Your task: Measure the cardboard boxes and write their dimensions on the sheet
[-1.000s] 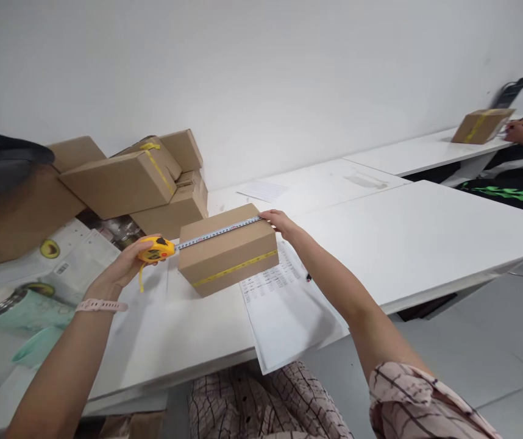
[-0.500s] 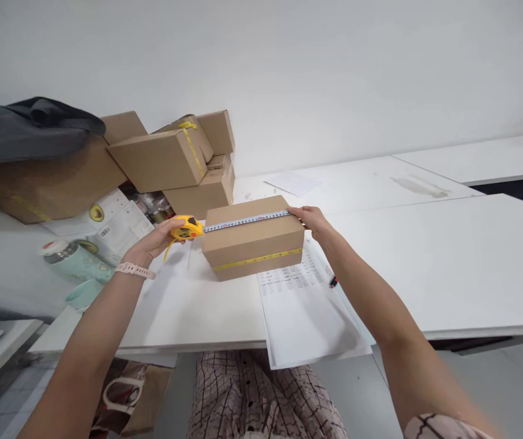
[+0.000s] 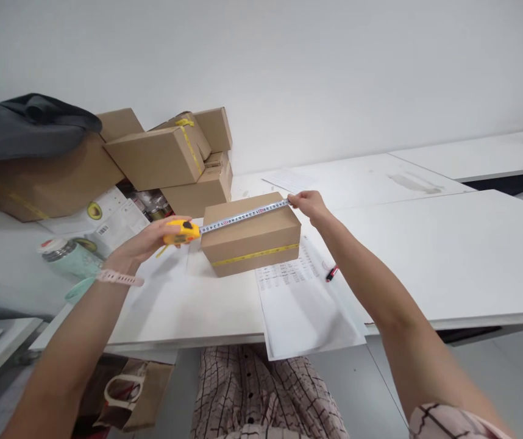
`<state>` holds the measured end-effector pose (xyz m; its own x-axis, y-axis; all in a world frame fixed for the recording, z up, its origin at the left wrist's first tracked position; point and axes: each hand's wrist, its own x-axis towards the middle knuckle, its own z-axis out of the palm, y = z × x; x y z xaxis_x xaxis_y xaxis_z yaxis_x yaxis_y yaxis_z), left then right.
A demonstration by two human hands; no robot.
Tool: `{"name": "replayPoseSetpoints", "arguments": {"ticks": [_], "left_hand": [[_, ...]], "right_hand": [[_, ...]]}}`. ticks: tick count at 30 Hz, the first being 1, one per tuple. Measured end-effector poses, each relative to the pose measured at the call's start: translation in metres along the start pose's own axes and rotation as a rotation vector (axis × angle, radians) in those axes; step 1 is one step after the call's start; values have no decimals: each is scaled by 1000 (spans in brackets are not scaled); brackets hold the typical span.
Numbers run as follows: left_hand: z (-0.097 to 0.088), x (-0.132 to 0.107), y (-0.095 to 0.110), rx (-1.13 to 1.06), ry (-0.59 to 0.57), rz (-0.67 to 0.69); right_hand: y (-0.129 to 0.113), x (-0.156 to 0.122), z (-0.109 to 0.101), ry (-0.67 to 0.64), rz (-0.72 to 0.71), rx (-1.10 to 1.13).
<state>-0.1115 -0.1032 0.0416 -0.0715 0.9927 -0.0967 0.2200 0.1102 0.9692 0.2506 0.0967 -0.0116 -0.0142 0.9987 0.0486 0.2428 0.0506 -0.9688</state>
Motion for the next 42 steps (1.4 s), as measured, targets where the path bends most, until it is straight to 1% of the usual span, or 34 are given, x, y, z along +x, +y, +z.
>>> {"name": "replayPoseSetpoints", "arguments": {"ticks": [1,2,3,4,6,8,9,10,11,13,16,19,22,26,29,32,34,36,38,39,40,41,42], "left_hand": [[12,-17,2,11,-74,-12],[28,-35,2,-3,-164,-32],[47,-53,0,-48,-249,-65],[70,-70,-4,-124,-336,-115],[120,-97,-16,-335,-401,-189],[167,-108,-26,-527,-401,-207],[185,-107,-28,-612,-356,-176],[199,-103,-29,-678,-316,-145],[209,-98,-28,-730,-273,-117],[219,-85,-23,-790,-211,-88],[222,-76,-17,-806,-189,-117],[226,-80,-18,-796,-160,-150],[234,-85,-22,-788,-127,-159],[240,-82,-22,-810,-88,-154],[237,-79,-21,-799,-84,-151],[222,-87,-25,-751,-86,-132],[205,-97,-34,-680,-20,-65],[186,-105,-46,-556,135,26],[166,-107,-61,-405,323,92],[157,-104,-68,-342,395,107],[149,-100,-75,-301,443,114],[142,-95,-80,-285,461,114],[137,-89,-84,-291,453,107]], "right_hand": [[-8,4,-1,7,-68,19],[-16,8,1,9,-140,36],[-25,12,5,-5,-207,37],[-34,16,12,-40,-265,15],[-50,24,33,-161,-362,-91],[-62,30,59,-294,-412,-240],[-65,33,72,-338,-411,-306],[-67,35,84,-363,-397,-358],[-68,36,93,-373,-376,-396],[-65,37,104,-372,-344,-437],[-56,35,105,-380,-320,-472],[-50,32,98,-404,-294,-485],[-51,31,92,-432,-269,-478],[-50,24,89,-481,-225,-393],[-44,16,82,-496,-205,-303],[-42,14,65,-467,-241,-166],[-44,18,47,-386,-291,-94],[-39,20,24,-252,-319,-92],[-25,13,-1,-139,-304,-173],[-15,6,-12,-120,-280,-241],[-4,-5,-22,-139,-249,-303],[7,-16,-30,-187,-221,-328],[16,-29,-36,-249,-202,-314]]}}
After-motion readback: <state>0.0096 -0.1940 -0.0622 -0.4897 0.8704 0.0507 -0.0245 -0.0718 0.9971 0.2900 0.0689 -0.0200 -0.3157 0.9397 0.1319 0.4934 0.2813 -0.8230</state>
